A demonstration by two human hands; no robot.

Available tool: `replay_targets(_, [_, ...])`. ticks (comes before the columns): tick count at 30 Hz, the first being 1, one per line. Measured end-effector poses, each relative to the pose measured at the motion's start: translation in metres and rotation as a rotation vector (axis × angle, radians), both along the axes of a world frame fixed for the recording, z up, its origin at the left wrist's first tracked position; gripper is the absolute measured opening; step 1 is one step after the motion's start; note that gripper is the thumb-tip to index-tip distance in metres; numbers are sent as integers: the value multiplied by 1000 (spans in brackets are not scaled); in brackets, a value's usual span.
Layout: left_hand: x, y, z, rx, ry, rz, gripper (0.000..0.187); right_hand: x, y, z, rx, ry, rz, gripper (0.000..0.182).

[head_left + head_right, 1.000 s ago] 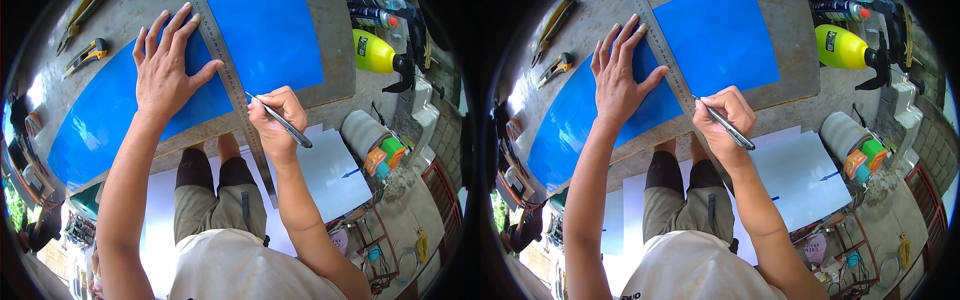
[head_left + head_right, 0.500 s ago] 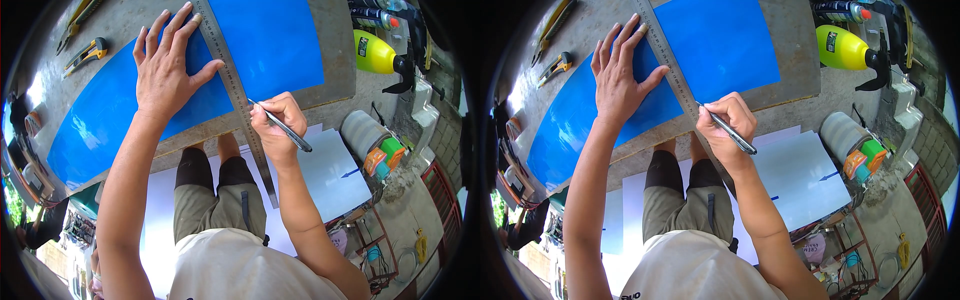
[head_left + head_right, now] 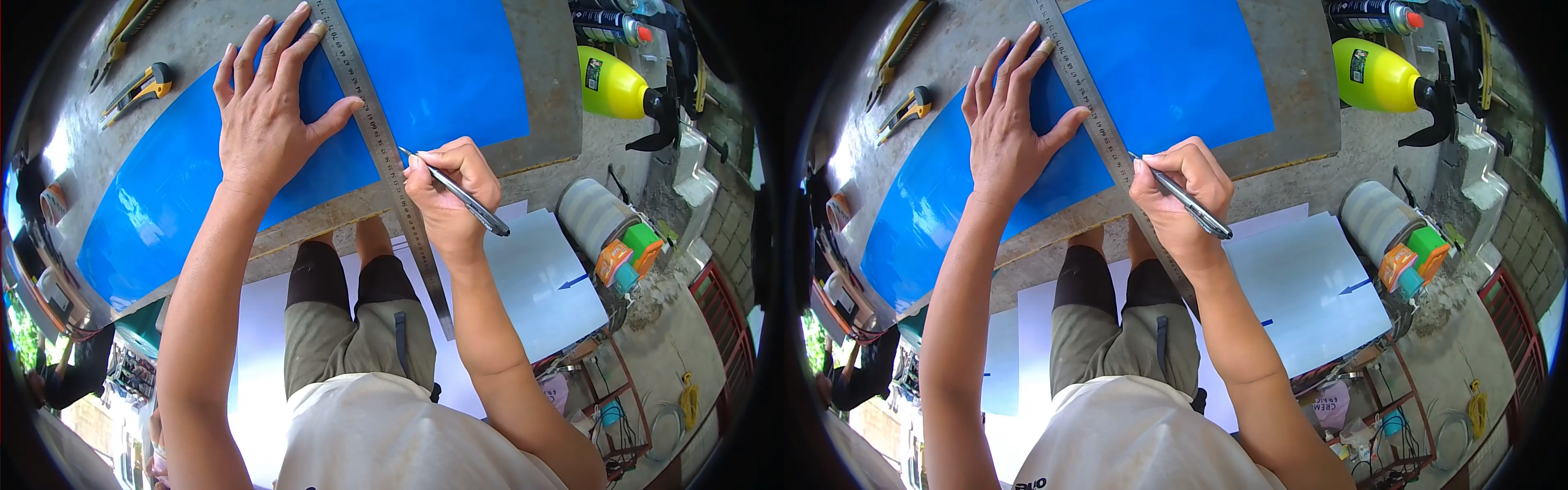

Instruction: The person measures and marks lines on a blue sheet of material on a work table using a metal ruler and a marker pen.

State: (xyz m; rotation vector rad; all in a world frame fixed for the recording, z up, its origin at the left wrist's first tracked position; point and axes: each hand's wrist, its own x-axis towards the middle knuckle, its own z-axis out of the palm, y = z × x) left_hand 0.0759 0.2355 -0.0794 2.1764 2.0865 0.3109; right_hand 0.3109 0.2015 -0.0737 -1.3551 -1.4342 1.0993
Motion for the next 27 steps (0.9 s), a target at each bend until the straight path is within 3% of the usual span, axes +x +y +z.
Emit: replay_targets(27, [-1, 0, -2, 12, 0, -1, 93, 2, 2, 4, 66, -93, 61, 20])
